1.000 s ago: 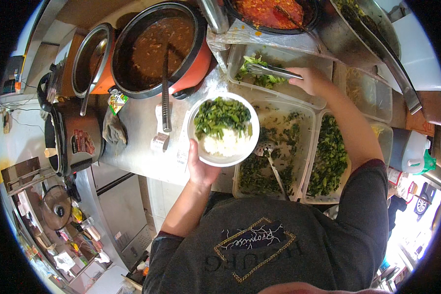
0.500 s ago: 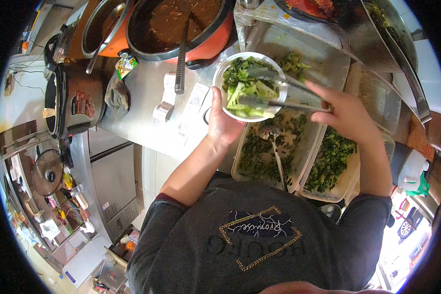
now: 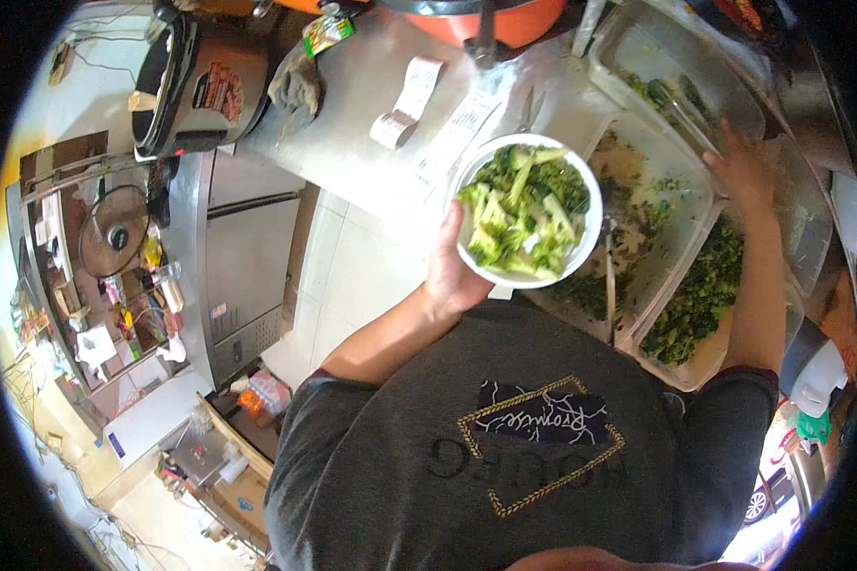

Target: The person scoops rice into a bowl, adds cooked vegetables and a meat sauce, then seals the bowl with a lid. They place the bowl into a plastic bag, add a receipt, and tie the bag. The person also fills a plastic cup with water and places it into the bag before closing it.

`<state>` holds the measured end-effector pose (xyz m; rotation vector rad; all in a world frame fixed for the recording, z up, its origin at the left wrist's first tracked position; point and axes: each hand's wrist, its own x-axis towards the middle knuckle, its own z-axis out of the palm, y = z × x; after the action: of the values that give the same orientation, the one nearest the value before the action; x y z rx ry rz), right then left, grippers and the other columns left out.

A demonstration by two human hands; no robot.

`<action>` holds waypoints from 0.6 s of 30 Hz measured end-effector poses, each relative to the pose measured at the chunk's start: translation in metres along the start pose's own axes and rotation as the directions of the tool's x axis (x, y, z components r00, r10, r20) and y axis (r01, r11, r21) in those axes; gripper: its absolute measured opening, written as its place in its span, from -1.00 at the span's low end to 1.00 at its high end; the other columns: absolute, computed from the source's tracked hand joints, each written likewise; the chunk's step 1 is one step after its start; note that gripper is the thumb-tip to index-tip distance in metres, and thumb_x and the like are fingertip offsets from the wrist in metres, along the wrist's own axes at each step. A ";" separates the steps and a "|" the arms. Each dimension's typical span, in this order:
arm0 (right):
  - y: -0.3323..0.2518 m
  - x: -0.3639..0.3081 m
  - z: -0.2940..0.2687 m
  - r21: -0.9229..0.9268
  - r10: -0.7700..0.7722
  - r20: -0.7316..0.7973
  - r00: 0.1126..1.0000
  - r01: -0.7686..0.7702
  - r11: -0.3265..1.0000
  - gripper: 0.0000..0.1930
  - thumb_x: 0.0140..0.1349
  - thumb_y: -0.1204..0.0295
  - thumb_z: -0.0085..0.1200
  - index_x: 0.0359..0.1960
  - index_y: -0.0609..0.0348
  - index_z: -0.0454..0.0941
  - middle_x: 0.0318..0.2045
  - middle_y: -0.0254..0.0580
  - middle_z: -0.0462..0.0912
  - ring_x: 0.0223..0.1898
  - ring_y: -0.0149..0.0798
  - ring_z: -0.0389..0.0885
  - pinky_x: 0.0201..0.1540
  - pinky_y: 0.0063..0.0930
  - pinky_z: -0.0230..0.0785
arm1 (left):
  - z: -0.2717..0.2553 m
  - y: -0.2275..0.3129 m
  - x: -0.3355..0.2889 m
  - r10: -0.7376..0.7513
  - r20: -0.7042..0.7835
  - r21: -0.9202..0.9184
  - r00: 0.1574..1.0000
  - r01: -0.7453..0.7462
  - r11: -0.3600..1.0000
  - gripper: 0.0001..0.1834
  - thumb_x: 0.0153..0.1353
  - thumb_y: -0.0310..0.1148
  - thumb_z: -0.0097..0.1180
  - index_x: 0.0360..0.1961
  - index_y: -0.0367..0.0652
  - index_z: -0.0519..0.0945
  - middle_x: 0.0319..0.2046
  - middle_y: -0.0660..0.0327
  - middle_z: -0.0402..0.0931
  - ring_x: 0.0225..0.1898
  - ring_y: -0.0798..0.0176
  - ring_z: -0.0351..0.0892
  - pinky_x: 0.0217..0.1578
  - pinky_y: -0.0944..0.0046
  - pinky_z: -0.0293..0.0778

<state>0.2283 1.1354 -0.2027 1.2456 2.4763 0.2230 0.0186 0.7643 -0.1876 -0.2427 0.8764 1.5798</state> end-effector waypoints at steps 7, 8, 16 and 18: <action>-0.034 -0.048 -0.059 0.760 -0.025 -0.129 0.991 0.115 0.639 -0.56 0.30 0.11 0.01 0.17 -0.04 0.43 0.08 -0.18 0.50 -0.05 -0.28 0.52 -0.02 -0.42 0.36 | -0.096 0.076 -0.095 0.249 -0.257 -0.087 0.934 -0.279 0.956 -0.15 0.14 0.30 -0.06 0.31 -0.01 0.19 0.24 0.05 0.21 0.21 -0.05 0.27 0.18 -0.16 0.26; -0.047 -0.050 -0.073 0.786 -0.012 -0.190 0.982 0.159 0.598 -0.59 0.31 0.15 0.00 0.14 -0.02 0.46 0.04 -0.23 0.54 -0.13 -0.35 0.52 -0.08 -0.48 0.36 | -0.110 0.093 -0.098 0.331 -0.245 -0.073 0.911 -0.358 0.931 -0.16 0.14 0.28 -0.04 0.31 0.00 0.20 0.23 0.07 0.22 0.21 -0.03 0.27 0.18 -0.14 0.27; -0.262 -0.066 -0.238 0.959 -0.069 -0.226 0.972 0.209 -0.191 -0.57 0.37 0.25 -0.11 0.24 0.04 0.28 0.06 -0.22 0.46 -0.08 -0.29 0.51 -0.02 -0.37 0.39 | -0.192 0.252 -0.088 0.485 -0.133 -0.033 0.864 -0.493 0.870 -0.18 0.11 0.25 0.04 0.32 0.08 0.21 0.28 0.20 0.20 0.27 0.01 0.20 0.23 -0.15 0.18; -0.333 -0.044 -0.260 0.876 -0.202 -0.076 0.977 -0.032 -0.481 -0.39 0.37 0.15 -0.11 0.35 0.13 0.05 0.28 0.00 0.20 0.18 -0.14 0.37 0.15 -0.23 0.33 | -0.199 0.281 -0.087 0.515 -0.127 -0.034 0.847 -0.523 0.852 -0.18 0.11 0.21 0.08 0.32 0.08 0.20 0.29 0.19 0.19 0.28 0.01 0.18 0.26 -0.15 0.14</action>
<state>-0.0950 0.9062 -0.0506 1.1308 1.9658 -2.7783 -0.2837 0.5798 -0.1622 -0.1482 1.0351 2.1224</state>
